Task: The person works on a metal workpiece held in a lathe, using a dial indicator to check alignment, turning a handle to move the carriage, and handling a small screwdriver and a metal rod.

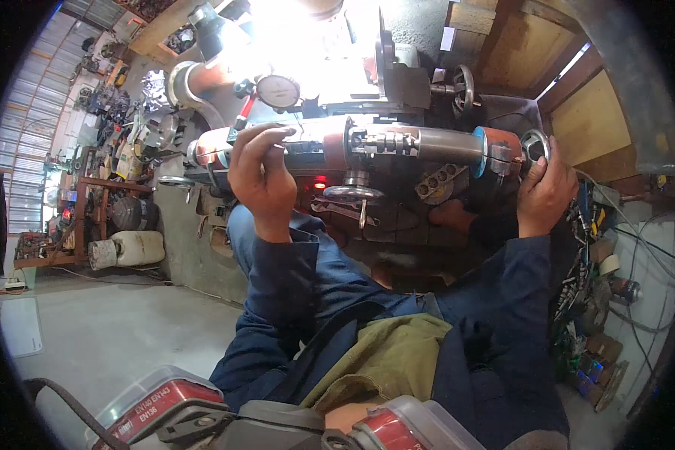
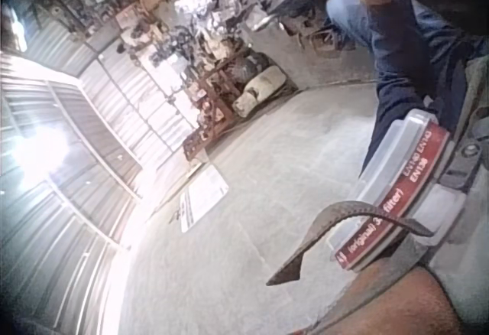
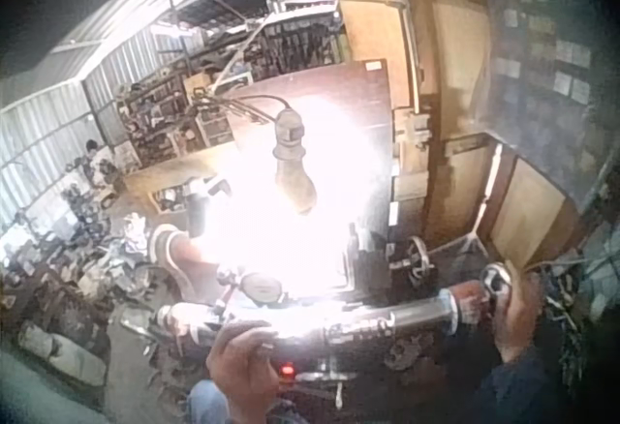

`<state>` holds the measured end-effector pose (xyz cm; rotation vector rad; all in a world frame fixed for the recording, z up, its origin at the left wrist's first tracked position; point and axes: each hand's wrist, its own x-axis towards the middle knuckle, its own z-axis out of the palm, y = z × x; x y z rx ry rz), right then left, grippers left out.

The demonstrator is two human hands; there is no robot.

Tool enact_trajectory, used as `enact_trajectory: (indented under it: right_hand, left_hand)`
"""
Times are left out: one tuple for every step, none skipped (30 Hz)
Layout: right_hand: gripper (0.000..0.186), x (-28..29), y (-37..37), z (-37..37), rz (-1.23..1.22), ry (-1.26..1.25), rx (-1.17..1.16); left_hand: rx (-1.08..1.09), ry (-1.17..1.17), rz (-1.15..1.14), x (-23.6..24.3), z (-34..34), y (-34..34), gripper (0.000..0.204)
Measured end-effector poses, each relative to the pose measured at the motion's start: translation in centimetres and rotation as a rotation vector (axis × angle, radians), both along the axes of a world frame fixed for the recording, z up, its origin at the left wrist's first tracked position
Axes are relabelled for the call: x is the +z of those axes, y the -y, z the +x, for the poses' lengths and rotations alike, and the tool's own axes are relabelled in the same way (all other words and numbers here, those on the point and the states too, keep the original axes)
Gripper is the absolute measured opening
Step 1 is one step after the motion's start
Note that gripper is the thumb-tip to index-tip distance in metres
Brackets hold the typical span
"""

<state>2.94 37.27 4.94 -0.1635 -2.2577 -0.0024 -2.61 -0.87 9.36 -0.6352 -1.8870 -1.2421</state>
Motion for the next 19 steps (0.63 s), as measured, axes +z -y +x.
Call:
enact_trajectory:
  right_hand:
    - [0.037,0.1,0.1,0.0,-0.005,0.005,0.000]
    - [0.037,0.2,0.2,0.0,-0.011,0.010,0.001]
    - [0.037,0.2,0.2,0.1,-0.016,0.016,0.001]
    - [0.037,0.2,0.2,0.0,-0.015,0.013,0.005]
    - [0.037,0.2,0.2,0.0,-0.014,0.010,0.009]
    - [0.037,0.2,0.2,0.0,-0.013,0.006,0.013]
    - [0.037,0.2,0.2,0.0,-0.011,0.005,0.013]
    - [0.037,0.2,0.2,0.0,-0.009,0.003,0.014]
    - [0.037,0.2,0.2,0.0,-0.008,0.001,0.014]
    - [0.037,0.2,0.1,0.1,-0.011,0.011,0.009]
    - [0.037,0.1,0.0,0.1,-0.015,0.021,0.003]
    - [0.036,0.1,0.0,0.1,-0.019,0.031,-0.003]
    - [0.036,0.2,0.1,0.1,-0.012,0.025,0.000]
    - [0.036,0.3,0.2,0.2,-0.005,0.019,0.003]
    - [0.036,0.4,0.3,0.2,0.002,0.014,0.005]
    - [0.037,0.4,0.3,0.2,-0.012,0.026,-0.002]
    - [0.037,0.3,0.2,0.2,-0.025,0.039,-0.009]
    - [0.037,0.2,0.1,0.3,-0.039,0.052,-0.016]
    - [0.037,0.2,0.2,0.3,-0.039,0.052,-0.015]
  left_hand:
    - [-0.079,0.059,0.041,0.1,-0.1,0.3,0.005]
    - [-0.189,0.148,0.159,0.0,-0.1,0.5,0.004]
    - [-0.299,0.236,0.278,-0.2,-0.2,0.7,0.005]
    - [-0.410,0.325,0.398,-0.3,-0.3,0.9,0.007]
    - [-0.437,0.342,0.406,-0.2,-0.4,0.9,0.005]
    - [-0.463,0.359,0.414,0.2,-0.5,0.9,0.004]
    - [-0.491,0.375,0.423,0.5,-0.6,1.0,0.003]
    - [-0.477,0.331,0.352,0.7,-0.9,1.1,0.004]
    - [-0.461,0.286,0.280,0.8,-1.2,1.3,0.005]
    - [-0.445,0.241,0.210,1.0,-1.5,1.5,0.006]
    - [-0.460,0.246,0.187,1.1,-1.6,1.6,0.007]
    - [-0.474,0.251,0.165,1.3,-1.7,1.7,0.008]
    - [-0.487,0.254,0.142,1.5,-1.8,1.9,0.009]
    - [-0.512,0.272,0.151,1.5,-1.8,2.0,0.010]
    - [-0.536,0.290,0.160,1.4,-1.9,2.1,0.011]
    - [-0.562,0.308,0.169,1.4,-1.9,2.2,0.011]
    - [-0.572,0.307,0.168,1.4,-2.0,2.3,0.011]
    - [-0.583,0.305,0.168,1.3,-2.1,2.3,0.011]
    - [-0.591,0.304,0.166,1.3,-2.2,2.4,0.011]
